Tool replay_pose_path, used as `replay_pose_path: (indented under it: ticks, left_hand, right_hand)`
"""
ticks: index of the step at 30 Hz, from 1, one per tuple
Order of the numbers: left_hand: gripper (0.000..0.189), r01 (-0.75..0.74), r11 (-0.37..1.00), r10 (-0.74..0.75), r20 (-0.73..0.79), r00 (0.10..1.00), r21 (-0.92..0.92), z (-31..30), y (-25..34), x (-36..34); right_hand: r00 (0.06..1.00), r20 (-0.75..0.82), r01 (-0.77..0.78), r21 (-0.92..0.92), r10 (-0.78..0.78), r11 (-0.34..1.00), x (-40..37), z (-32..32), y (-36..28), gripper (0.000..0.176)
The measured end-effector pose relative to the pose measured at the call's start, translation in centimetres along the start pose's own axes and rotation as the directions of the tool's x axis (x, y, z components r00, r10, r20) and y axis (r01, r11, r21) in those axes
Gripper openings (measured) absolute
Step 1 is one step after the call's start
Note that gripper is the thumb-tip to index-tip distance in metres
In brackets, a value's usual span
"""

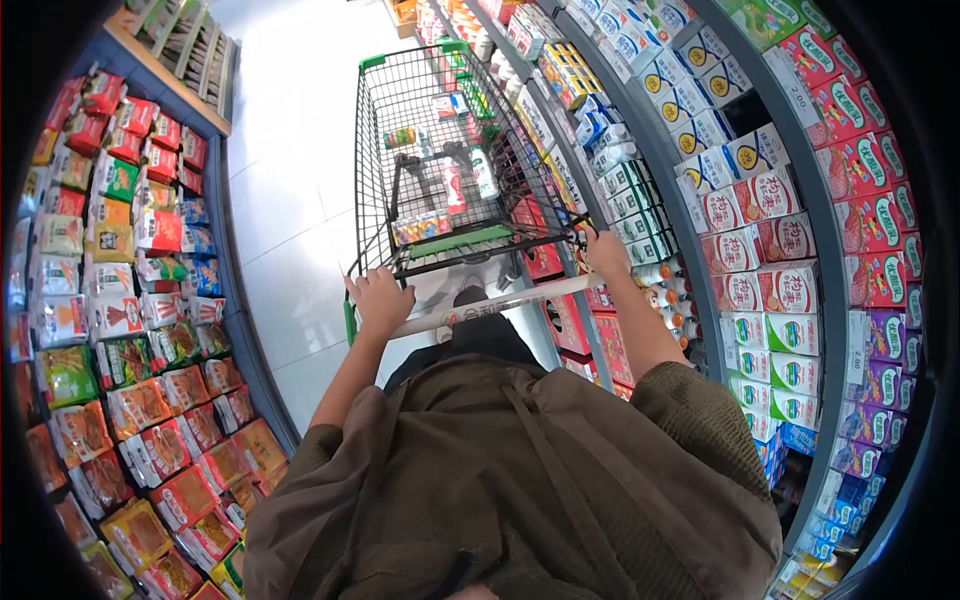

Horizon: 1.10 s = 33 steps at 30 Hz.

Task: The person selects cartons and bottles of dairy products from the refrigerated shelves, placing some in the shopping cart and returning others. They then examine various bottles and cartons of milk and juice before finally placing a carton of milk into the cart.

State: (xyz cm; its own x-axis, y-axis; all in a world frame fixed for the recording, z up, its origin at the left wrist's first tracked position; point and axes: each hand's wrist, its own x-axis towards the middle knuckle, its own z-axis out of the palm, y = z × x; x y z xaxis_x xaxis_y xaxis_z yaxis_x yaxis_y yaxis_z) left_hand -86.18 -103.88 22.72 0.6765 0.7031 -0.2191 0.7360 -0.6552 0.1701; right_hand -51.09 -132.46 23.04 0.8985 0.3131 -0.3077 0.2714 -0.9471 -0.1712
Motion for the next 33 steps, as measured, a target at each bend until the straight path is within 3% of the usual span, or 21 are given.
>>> replay_pose_path:
  ticks: [7,33]
  left_hand:
    - [0.053,-0.047,0.998,0.044,-0.115,0.992,-0.031,1.7,-0.5,-0.6]
    - [0.061,0.025,1.000,-0.026,-0.018,1.000,-0.017,-0.6,-1.3,6.1]
  right_hand:
    - [1.000,0.023,-0.017,0.004,0.017,1.000,-0.2,-0.4,-0.1,0.061]
    - [0.998,-0.049,0.031,0.051,-0.029,0.998,5.3,-0.7,-4.8,0.062]
